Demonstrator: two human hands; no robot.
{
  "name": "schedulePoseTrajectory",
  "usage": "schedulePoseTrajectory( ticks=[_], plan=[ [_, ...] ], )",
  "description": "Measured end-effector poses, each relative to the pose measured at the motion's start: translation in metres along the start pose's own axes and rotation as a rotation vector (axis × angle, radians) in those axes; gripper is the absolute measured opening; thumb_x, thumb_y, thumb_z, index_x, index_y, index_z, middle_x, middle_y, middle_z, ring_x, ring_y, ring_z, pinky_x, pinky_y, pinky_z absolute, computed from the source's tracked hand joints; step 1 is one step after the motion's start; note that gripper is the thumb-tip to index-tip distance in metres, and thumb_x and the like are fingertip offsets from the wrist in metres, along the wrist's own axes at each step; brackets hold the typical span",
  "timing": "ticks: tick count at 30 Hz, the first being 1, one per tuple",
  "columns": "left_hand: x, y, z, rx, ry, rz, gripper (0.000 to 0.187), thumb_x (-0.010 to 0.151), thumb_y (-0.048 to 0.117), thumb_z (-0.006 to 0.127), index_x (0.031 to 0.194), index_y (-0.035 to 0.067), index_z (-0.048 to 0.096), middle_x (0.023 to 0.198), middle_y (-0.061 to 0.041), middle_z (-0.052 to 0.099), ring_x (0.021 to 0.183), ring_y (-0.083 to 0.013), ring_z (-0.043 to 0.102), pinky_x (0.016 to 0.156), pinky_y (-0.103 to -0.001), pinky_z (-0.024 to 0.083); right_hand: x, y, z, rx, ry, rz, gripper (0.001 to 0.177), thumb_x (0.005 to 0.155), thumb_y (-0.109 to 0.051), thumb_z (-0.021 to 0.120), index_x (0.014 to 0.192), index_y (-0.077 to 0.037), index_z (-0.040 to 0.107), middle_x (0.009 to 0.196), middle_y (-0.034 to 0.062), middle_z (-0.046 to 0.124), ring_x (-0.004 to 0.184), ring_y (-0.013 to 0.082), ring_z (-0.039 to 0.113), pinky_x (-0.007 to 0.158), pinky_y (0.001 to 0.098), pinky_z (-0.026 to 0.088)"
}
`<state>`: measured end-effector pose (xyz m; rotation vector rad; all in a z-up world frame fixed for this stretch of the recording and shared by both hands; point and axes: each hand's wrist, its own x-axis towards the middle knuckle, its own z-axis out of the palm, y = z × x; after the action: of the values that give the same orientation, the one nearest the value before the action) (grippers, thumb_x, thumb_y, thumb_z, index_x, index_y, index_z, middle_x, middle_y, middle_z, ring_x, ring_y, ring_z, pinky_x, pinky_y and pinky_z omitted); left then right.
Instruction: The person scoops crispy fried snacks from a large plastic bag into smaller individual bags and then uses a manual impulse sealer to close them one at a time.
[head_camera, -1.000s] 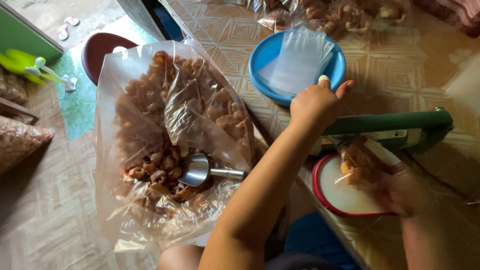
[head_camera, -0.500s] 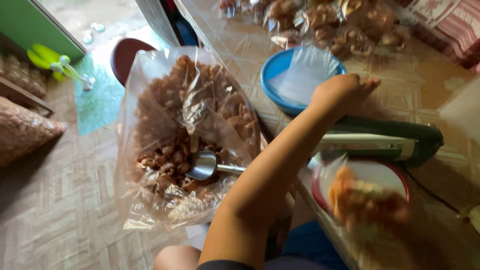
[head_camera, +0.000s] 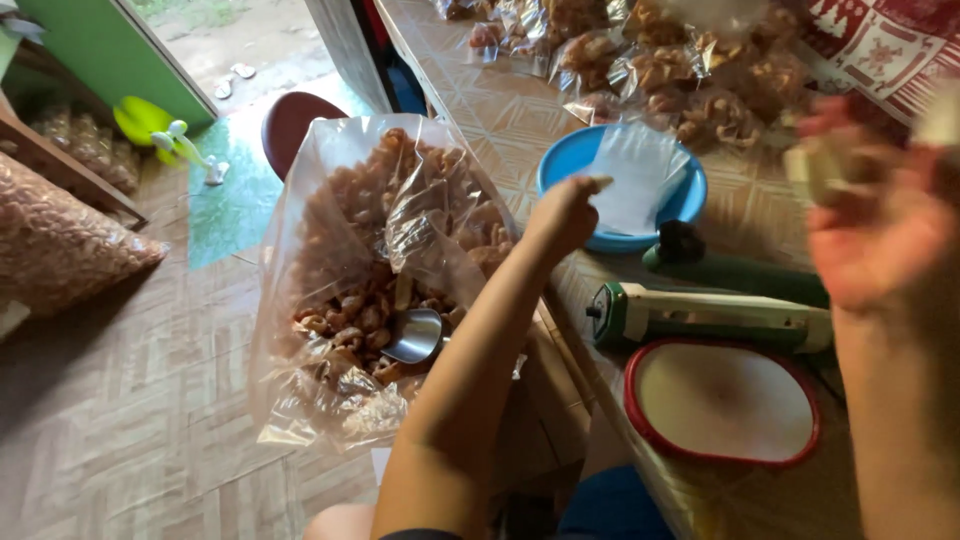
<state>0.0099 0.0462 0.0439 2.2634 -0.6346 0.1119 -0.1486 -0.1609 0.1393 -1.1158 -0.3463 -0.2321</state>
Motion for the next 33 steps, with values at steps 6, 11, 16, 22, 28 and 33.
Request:
schedulePoseTrajectory(
  ticks=[6, 11, 16, 22, 28, 33],
  plan=[
    [-0.002, -0.002, 0.03, 0.377, -0.213, 0.286, 0.037, 0.08, -0.005, 0.042, 0.108, 0.013, 0.057, 0.099, -0.006, 0.065, 0.093, -0.0233, 0.06, 0.078, -0.038, 0.046, -0.09, 0.03, -0.001, 0.182, 0.26, -0.15, 0.08, 0.068, -0.025, 0.075, 0.139, -0.016, 0.038, 0.13, 0.0171, 0.048, 0.105, 0.0326, 0.054, 0.079, 0.0378, 0.054],
    [-0.004, -0.027, 0.066, 0.671, -0.027, 0.561, 0.011, 0.072, 0.006, 0.056, 0.081, 0.013, 0.054, 0.059, -0.001, 0.059, 0.049, -0.0241, 0.06, 0.041, -0.038, 0.046, -0.139, 0.041, -0.029, -0.031, 0.371, -0.077, 0.065, 0.079, -0.024, 0.055, 0.139, -0.01, 0.039, 0.123, 0.0159, 0.052, 0.103, 0.0339, 0.055, 0.082, 0.0436, 0.052],
    [-0.02, -0.016, 0.051, 0.668, 0.173, 0.676, 0.017, 0.068, 0.003, 0.058, 0.08, 0.009, 0.049, 0.053, 0.0, 0.052, 0.044, -0.0222, 0.053, 0.037, -0.036, 0.042, -0.154, 0.04, -0.032, -0.067, 0.437, -0.023, 0.064, 0.077, -0.026, 0.058, 0.136, -0.009, 0.041, 0.114, 0.0164, 0.054, 0.098, 0.0344, 0.057, 0.081, 0.0421, 0.051],
    [0.016, -0.051, 0.05, 0.793, 0.399, 0.394, 0.019, 0.082, 0.011, 0.044, 0.099, 0.014, 0.05, 0.066, -0.002, 0.054, 0.049, -0.0168, 0.051, 0.037, -0.031, 0.042, -0.158, 0.062, -0.009, -0.028, 0.374, -0.001, 0.063, 0.078, -0.022, 0.059, 0.134, 0.0, 0.041, 0.102, 0.0162, 0.059, 0.09, 0.0302, 0.061, 0.078, 0.0392, 0.052],
    [-0.083, 0.014, -0.105, -0.167, 0.605, 0.104, 0.022, 0.072, 0.01, 0.061, 0.092, 0.016, 0.067, 0.083, -0.002, 0.069, 0.073, -0.0118, 0.065, 0.067, -0.023, 0.05, -0.134, 0.078, 0.063, -0.215, 0.264, 0.396, 0.052, 0.07, 0.004, 0.052, 0.122, 0.006, 0.047, 0.096, 0.0235, 0.06, 0.086, 0.0275, 0.058, 0.075, 0.0302, 0.045],
    [-0.198, 0.038, -0.186, -0.413, 0.775, 0.289, 0.036, 0.085, -0.009, 0.058, 0.119, -0.008, 0.044, 0.124, -0.015, 0.05, 0.121, -0.0267, 0.05, 0.112, -0.034, 0.038, -0.088, 0.115, 0.135, -0.602, -0.449, 0.132, 0.032, 0.073, -0.005, 0.06, 0.104, 0.001, 0.06, 0.111, 0.0127, 0.061, 0.101, 0.0177, 0.06, 0.094, 0.0255, 0.044]
  ],
)
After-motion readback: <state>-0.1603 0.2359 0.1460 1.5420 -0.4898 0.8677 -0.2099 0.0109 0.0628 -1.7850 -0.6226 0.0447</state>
